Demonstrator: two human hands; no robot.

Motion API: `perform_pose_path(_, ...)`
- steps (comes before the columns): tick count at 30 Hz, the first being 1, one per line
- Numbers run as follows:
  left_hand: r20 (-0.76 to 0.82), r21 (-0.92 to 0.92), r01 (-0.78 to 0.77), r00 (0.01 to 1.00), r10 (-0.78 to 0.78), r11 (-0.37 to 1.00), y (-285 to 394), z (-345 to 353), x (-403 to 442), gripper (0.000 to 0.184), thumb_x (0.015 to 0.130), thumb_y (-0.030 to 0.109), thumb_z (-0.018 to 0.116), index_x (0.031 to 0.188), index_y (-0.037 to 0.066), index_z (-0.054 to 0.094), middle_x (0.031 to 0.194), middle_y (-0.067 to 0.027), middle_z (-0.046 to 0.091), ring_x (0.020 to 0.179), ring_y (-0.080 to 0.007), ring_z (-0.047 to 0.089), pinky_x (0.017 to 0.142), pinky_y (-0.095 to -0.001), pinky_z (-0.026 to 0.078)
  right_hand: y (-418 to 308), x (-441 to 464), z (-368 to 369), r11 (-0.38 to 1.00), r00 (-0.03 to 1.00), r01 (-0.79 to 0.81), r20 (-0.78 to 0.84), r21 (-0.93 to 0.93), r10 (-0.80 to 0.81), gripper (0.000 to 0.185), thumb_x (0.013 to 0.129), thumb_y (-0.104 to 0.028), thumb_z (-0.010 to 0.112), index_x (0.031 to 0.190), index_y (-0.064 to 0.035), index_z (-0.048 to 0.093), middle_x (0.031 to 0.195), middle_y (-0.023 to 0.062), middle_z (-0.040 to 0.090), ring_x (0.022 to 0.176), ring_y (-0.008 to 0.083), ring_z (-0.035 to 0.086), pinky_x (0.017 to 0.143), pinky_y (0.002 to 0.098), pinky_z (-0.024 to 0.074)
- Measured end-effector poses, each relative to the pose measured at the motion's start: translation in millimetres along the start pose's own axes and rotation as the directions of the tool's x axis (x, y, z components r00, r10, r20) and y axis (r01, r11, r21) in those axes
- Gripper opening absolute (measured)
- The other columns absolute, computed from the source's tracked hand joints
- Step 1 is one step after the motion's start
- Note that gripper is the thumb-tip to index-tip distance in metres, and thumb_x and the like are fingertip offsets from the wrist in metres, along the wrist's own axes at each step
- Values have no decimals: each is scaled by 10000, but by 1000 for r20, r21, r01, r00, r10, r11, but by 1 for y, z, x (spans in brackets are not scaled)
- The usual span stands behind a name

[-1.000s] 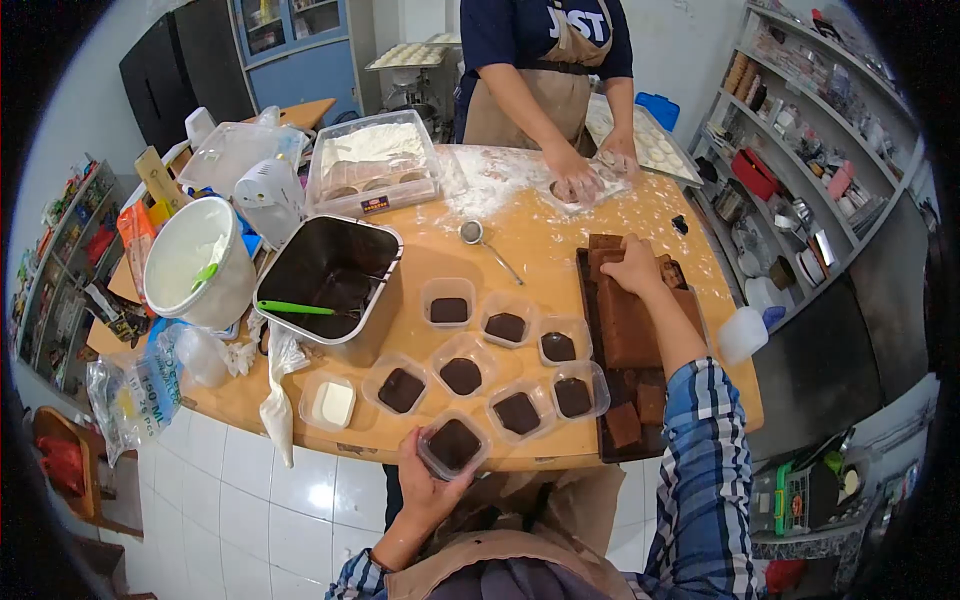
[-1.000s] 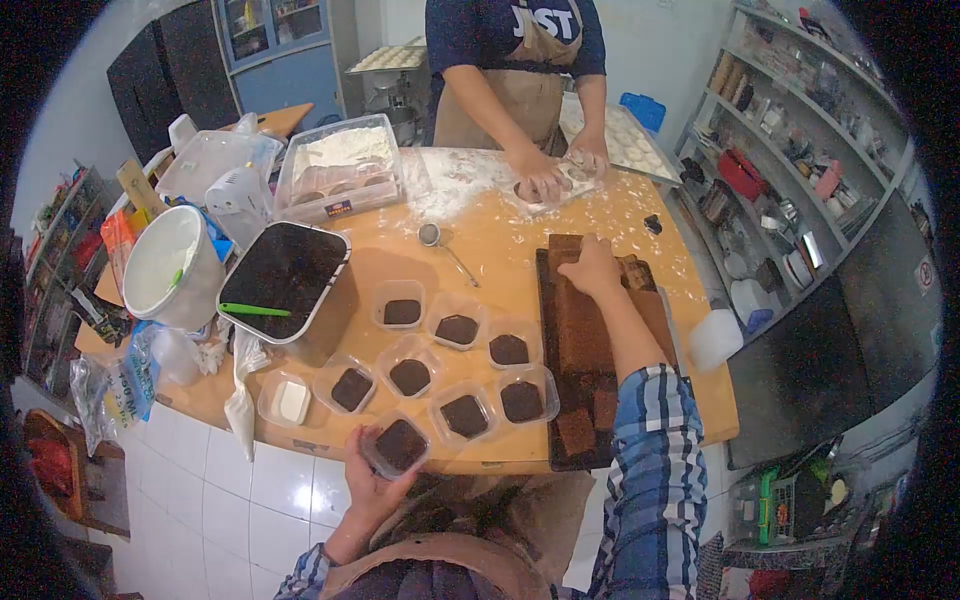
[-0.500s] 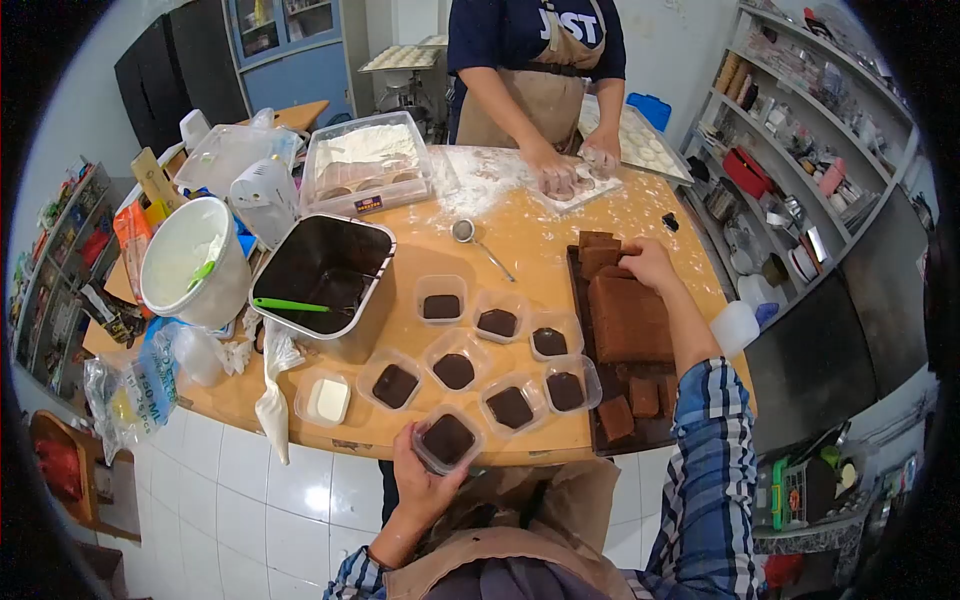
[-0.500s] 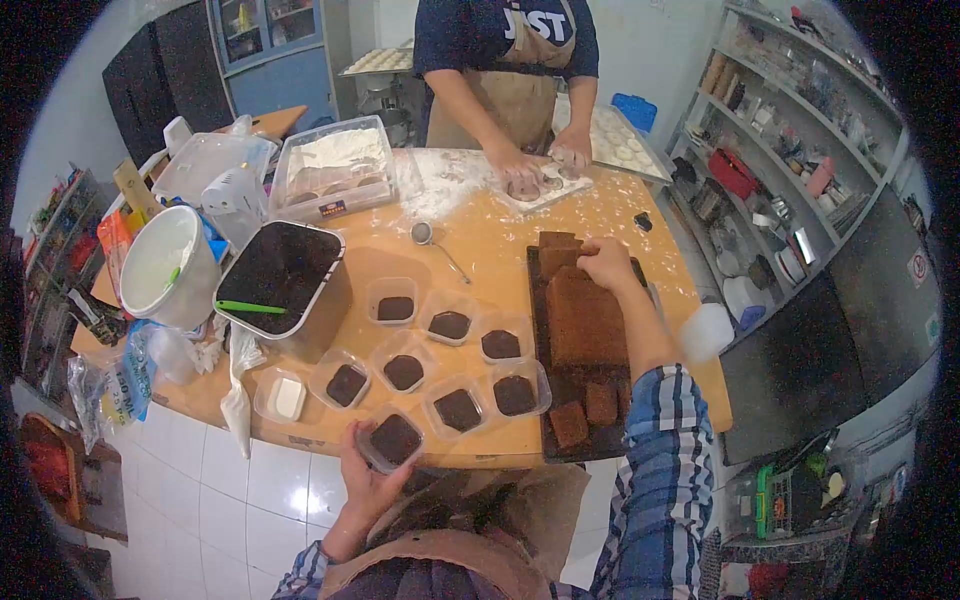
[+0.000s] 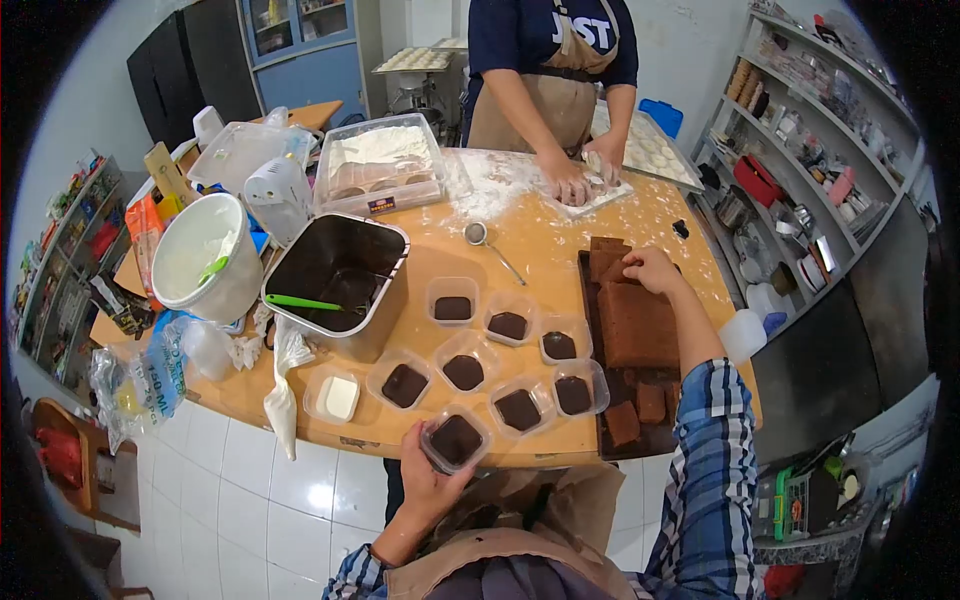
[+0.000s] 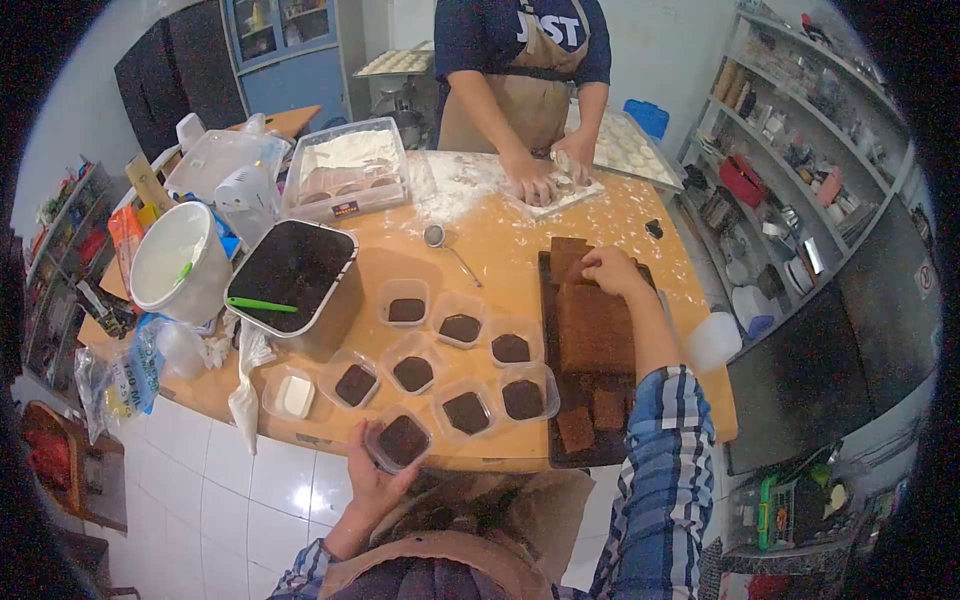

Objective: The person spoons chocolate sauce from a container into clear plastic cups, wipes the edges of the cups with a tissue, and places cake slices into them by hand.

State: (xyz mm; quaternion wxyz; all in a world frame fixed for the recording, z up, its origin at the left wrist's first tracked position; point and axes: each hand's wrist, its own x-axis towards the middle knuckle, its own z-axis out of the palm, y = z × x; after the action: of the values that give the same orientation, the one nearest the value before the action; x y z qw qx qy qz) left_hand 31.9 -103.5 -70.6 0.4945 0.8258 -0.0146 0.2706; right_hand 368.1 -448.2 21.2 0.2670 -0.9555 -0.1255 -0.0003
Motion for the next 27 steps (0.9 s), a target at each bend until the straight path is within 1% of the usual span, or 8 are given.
perform_pose_path(3, 68, 54, 35, 997, -39, 998, 2, -3, 0, 872, 607, 133, 779, 1265, -49, 236, 1135, -190, 442, 1063, -285, 478, 910, -365, 394, -1, 0, -6, 996, 999, -1, -37, 88, 4, 236, 725, -83, 673, 933, 19, 627, 801, 70, 626, 743, 152, 571, 680, 272, 456)
perform_pose_path(6, 61, 75, 38, 997, -42, 996, 4, -2, 1, 870, 604, 134, 782, 1261, -49, 243, 1129, -190, 447, 1059, -285, 481, 905, -360, 396, -3, -3, -13, 940, 992, -73, -74, 332, 103, 269, 746, -124, 652, 961, 34, 620, 853, 113, 646, 801, 212, 605, 720, 302, 467)
perform_pose_path(7, 66, 70, 40, 997, -45, 997, 4, -3, 1, 869, 603, 135, 783, 1260, -49, 244, 1131, -191, 445, 1059, -285, 480, 905, -359, 397, -3, -3, -14, 935, 985, -50, -140, 351, 105, 183, 765, -114, 635, 878, 30, 625, 786, 90, 628, 756, 192, 596, 678, 311, 467)
perform_pose_path(10, 72, 40, 47, 996, -50, 998, 5, -3, 1, 870, 600, 136, 785, 1257, -50, 247, 1136, -192, 438, 1061, -285, 478, 903, -357, 397, -8, -8, -29, 733, 961, -235, 39, 638, 274, 121, 802, -122, 606, 865, -18, 602, 782, 70, 617, 747, 174, 596, 669, 330, 468)
perform_pose_path(13, 60, 7, 46, 997, -46, 999, 4, -2, 1, 872, 600, 136, 786, 1257, -51, 246, 1147, -195, 429, 1068, -286, 473, 902, -357, 397, -19, -20, -35, 521, 950, -249, 102, 816, 295, 94, 836, -130, 573, 894, -57, 565, 826, 54, 614, 757, 171, 598, 682, 364, 474)
perform_pose_path(16, 54, -1, 41, 998, -41, 999, 2, -1, 0, 869, 605, 137, 787, 1258, -52, 245, 1154, -198, 426, 1073, -287, 471, 902, -357, 398, -32, -32, -41, 423, 941, -277, 155, 863, 299, 121, 849, -134, 559, 949, -69, 540, 880, 51, 614, 765, 185, 600, 684, 391, 475)
perform_pose_path(19, 52, -13, 50, 997, -50, 999, 3, -1, -1, 862, 612, 136, 786, 1257, -53, 248, 1139, -199, 442, 1063, -291, 481, 897, -358, 402, -30, -41, -43, 385, 933, -317, 211, 867, 292, 99, 846, -139, 561, 925, -82, 545, 892, 58, 609, 778, 189, 597, 690, 405, 472)
perform_pose_path(27, 69, 78, 17, 997, -22, 997, 11, -6, 3, 860, 612, 129, 787, 1257, -55, 248, 1120, -198, 460, 1049, -294, 493, 896, -362, 404, -12, -71, -39, 407, 871, -480, 368, 777, 325, 91, 842, -164, 572, 926, -134, 555, 874, -4, 591, 790, 160, 552, 717, 407, 437)
